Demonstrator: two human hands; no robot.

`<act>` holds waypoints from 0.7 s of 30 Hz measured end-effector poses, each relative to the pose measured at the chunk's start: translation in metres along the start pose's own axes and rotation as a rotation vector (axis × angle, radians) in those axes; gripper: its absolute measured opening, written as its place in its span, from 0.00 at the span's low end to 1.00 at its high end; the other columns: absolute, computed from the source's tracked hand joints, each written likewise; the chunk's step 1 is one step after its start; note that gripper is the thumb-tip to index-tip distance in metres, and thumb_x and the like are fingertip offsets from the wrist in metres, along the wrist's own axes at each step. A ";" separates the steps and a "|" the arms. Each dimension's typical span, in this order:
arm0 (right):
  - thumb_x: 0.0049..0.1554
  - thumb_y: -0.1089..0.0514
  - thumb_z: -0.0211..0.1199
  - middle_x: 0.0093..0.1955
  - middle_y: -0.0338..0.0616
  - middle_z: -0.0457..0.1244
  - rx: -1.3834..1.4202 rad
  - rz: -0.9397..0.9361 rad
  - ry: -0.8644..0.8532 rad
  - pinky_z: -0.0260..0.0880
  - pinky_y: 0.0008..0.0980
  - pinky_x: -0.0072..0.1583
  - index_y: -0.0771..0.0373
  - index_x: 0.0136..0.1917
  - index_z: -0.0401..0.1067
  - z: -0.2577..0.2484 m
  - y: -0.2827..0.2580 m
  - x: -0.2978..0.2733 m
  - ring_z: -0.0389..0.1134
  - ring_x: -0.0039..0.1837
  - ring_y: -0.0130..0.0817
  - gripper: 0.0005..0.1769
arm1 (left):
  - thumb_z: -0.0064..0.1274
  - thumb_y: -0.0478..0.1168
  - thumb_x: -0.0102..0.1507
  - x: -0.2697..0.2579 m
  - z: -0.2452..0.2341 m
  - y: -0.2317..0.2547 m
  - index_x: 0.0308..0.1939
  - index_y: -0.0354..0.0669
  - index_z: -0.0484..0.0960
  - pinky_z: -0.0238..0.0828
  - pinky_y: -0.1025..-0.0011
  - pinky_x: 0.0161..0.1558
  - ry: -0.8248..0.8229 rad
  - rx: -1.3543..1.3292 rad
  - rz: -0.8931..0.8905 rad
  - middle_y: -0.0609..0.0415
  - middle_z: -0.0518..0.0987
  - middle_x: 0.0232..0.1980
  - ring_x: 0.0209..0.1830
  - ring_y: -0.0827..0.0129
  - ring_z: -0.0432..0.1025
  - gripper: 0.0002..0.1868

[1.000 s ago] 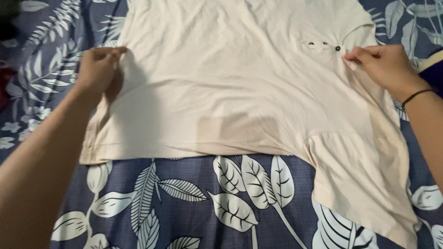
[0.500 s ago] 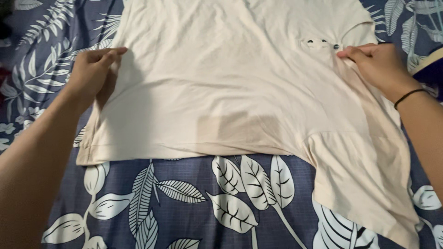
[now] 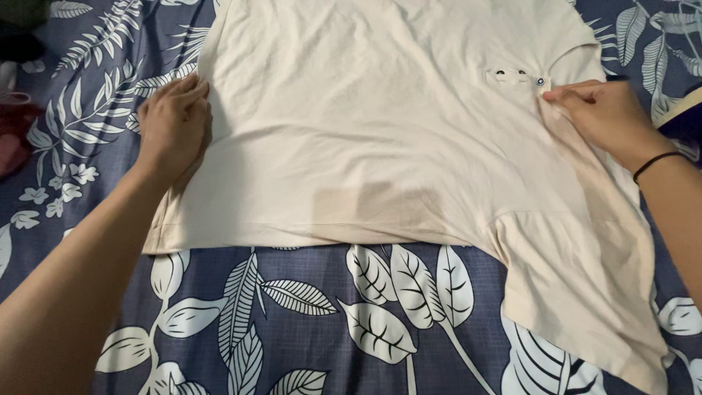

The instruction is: The person irons a white short-sleeved shirt laid on a patterned bedsheet. They smooth the fabric with one hand while moving a purple and white iron with the other, then flip the shirt to iron the other side.

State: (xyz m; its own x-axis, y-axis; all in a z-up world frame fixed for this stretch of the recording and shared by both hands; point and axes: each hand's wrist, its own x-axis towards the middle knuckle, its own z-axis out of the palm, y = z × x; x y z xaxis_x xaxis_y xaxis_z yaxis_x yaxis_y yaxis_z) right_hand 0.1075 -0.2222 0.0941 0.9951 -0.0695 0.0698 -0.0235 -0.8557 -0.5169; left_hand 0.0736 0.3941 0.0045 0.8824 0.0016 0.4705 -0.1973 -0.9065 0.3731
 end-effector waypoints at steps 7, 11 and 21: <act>0.67 0.53 0.57 0.65 0.42 0.69 0.069 -0.087 -0.026 0.64 0.33 0.65 0.58 0.57 0.81 0.001 0.007 0.002 0.68 0.63 0.35 0.13 | 0.46 0.43 0.72 0.011 -0.018 0.012 0.63 0.45 0.82 0.58 0.61 0.70 -0.120 -0.266 -0.175 0.48 0.75 0.70 0.68 0.54 0.69 0.18; 0.70 0.55 0.53 0.66 0.45 0.69 0.064 -0.189 0.010 0.64 0.33 0.66 0.62 0.57 0.79 0.006 0.027 0.012 0.69 0.64 0.38 0.15 | 0.45 0.46 0.71 0.012 -0.025 0.014 0.64 0.46 0.78 0.63 0.67 0.65 -0.154 -0.453 -0.369 0.54 0.75 0.70 0.67 0.59 0.71 0.19; 0.67 0.52 0.57 0.76 0.52 0.59 -0.028 -0.260 0.145 0.56 0.47 0.72 0.62 0.67 0.74 0.028 0.051 0.019 0.59 0.75 0.49 0.19 | 0.43 0.42 0.72 0.008 -0.013 0.008 0.70 0.44 0.75 0.40 0.46 0.71 -0.083 -0.054 -0.174 0.42 0.71 0.72 0.77 0.49 0.56 0.22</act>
State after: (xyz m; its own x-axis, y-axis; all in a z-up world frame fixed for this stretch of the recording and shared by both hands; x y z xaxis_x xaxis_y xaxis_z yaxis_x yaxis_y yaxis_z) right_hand 0.1284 -0.2527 0.0448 0.9442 0.0829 0.3189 0.2256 -0.8679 -0.4425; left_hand 0.0734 0.3918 0.0214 0.9369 0.1193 0.3286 -0.0596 -0.8717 0.4863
